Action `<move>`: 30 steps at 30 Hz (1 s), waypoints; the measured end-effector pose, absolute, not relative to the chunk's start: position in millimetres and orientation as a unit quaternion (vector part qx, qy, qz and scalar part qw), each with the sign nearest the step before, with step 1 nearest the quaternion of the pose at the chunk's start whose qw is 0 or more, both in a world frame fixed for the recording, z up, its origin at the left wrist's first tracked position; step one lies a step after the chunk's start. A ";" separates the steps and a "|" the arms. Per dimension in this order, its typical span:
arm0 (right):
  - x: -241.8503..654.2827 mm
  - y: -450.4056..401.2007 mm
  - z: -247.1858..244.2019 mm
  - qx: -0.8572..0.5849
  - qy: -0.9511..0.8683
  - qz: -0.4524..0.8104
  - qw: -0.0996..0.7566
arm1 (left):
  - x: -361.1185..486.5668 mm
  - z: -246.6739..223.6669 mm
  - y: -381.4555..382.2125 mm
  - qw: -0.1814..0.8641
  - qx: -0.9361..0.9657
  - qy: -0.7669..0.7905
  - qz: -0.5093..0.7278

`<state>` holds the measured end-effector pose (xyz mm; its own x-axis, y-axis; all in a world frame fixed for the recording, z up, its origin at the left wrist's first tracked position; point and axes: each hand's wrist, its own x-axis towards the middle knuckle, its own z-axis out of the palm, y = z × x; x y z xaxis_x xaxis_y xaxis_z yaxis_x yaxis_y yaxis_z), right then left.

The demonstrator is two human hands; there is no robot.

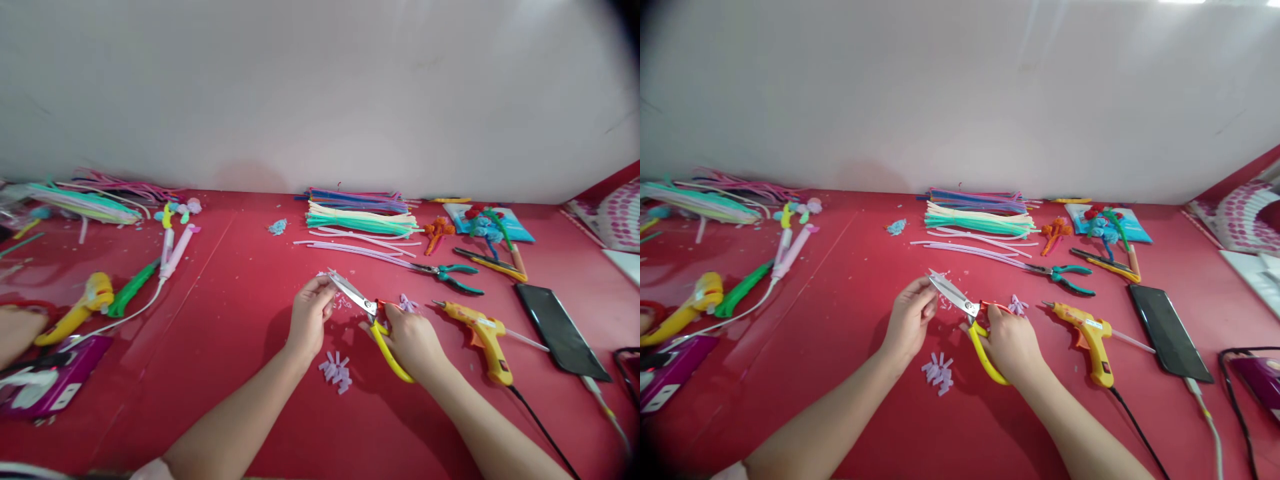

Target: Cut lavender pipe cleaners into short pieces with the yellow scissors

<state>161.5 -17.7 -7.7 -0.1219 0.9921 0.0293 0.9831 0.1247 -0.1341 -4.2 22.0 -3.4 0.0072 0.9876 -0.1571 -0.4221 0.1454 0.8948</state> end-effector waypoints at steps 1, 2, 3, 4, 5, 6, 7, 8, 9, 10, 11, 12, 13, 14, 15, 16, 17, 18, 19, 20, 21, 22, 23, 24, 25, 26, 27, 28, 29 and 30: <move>161.7 -17.6 -7.8 -0.660 -0.748 0.039 0.056 | -4.2 -3.2 22.0 0.626 0.334 0.425 0.562; 161.9 -17.6 -7.9 -0.660 -0.748 0.039 0.056 | -4.2 -2.9 22.0 0.626 0.335 0.426 0.561; 162.0 -17.5 -8.0 -0.661 -0.747 0.039 0.055 | -4.3 -2.6 22.1 0.625 0.334 0.429 0.560; 162.0 -17.4 -8.0 -0.662 -0.746 0.040 0.054 | -4.4 -2.4 22.1 0.625 0.334 0.431 0.559; 162.0 -17.4 -7.8 -0.664 -0.745 0.041 0.052 | -4.5 -2.2 22.2 0.625 0.333 0.432 0.559; 161.8 -17.5 -7.5 -0.665 -0.744 0.043 0.052 | -4.6 -2.2 22.2 0.624 0.332 0.433 0.559; 161.5 -17.6 -7.1 -0.665 -0.743 0.045 0.051 | -4.7 -2.2 22.3 0.624 0.332 0.432 0.560; 161.3 -17.8 -6.6 -0.666 -0.743 0.046 0.052 | -4.9 -2.4 22.4 0.625 0.332 0.431 0.560; 161.1 -18.0 -6.1 -0.665 -0.743 0.048 0.052 | -5.1 -2.6 22.4 0.626 0.332 0.428 0.561; 161.0 -18.2 -5.7 -0.665 -0.744 0.049 0.052 | -5.2 -2.9 22.5 0.628 0.332 0.425 0.562; 161.0 -18.4 -5.6 -0.665 -0.744 0.050 0.052 | -5.4 -3.3 22.5 0.628 0.331 0.423 0.563; 161.2 -18.6 -5.7 -0.664 -0.744 0.051 0.052 | -5.5 -3.6 22.6 0.629 0.331 0.421 0.563; 161.5 -18.8 -6.1 -0.665 -0.743 0.050 0.051 | -5.6 -3.8 22.6 0.630 0.331 0.420 0.564; 161.9 -18.9 -6.8 -0.666 -0.743 0.049 0.050 | -5.7 -3.9 22.6 0.630 0.332 0.419 0.564; 162.3 -18.9 -7.6 -0.667 -0.742 0.047 0.049 | -5.8 -3.9 22.5 0.630 0.334 0.418 0.563; 162.8 -18.9 -8.3 -0.668 -0.741 0.043 0.048 | -5.8 -3.7 22.5 0.629 0.336 0.418 0.563; 163.2 -18.8 -8.9 -0.670 -0.740 0.040 0.045 | -5.9 -3.5 22.5 0.629 0.339 0.417 0.562; 163.6 -18.7 -9.1 -0.672 -0.739 0.039 0.042 | -5.9 -3.3 22.5 0.629 0.339 0.418 0.561; 163.9 -18.5 -8.8 -0.675 -0.736 0.039 0.039 | -6.0 -3.0 22.7 0.629 0.338 0.418 0.561; 164.2 -18.3 -8.1 -0.679 -0.732 0.042 0.036 | -6.1 -2.8 22.9 0.630 0.337 0.418 0.562; 164.5 -18.1 -6.9 -0.684 -0.727 0.043 0.036 | -6.2 -2.7 23.1 0.630 0.335 0.417 0.562; 164.8 -17.9 -5.5 -0.689 -0.722 0.043 0.038 | -6.3 -2.6 23.4 0.632 0.336 0.415 0.562; 165.2 -17.7 -4.0 -0.693 -0.718 0.041 0.043 | -6.4 -2.6 23.8 0.632 0.337 0.413 0.562; 165.7 -17.3 -2.6 -0.696 -0.715 0.038 0.049 | -6.4 -2.5 24.0 0.633 0.339 0.411 0.562; 166.1 -16.9 -1.3 -0.698 -0.713 0.036 0.056 | -6.3 -2.5 24.2 0.634 0.340 0.410 0.561; 166.5 -16.4 -0.4 -0.699 -0.712 0.039 0.064 | -6.0 -2.3 24.1 0.635 0.338 0.409 0.562; 166.6 -15.8 0.4 -0.699 -0.709 0.048 0.073 | -5.6 -2.1 23.9 0.638 0.334 0.409 0.560; 166.5 -15.2 1.1 -0.700 -0.706 0.067 0.085 | -4.9 -1.8 23.4 0.644 0.331 0.411 0.554; 166.1 -14.5 1.9 -0.700 -0.701 0.093 0.100 | -4.1 -1.4 22.6 0.653 0.331 0.413 0.542; 165.2 -14.0 2.8 -0.697 -0.695 0.129 0.120 | -3.0 -0.8 21.6 0.665 0.335 0.415 0.523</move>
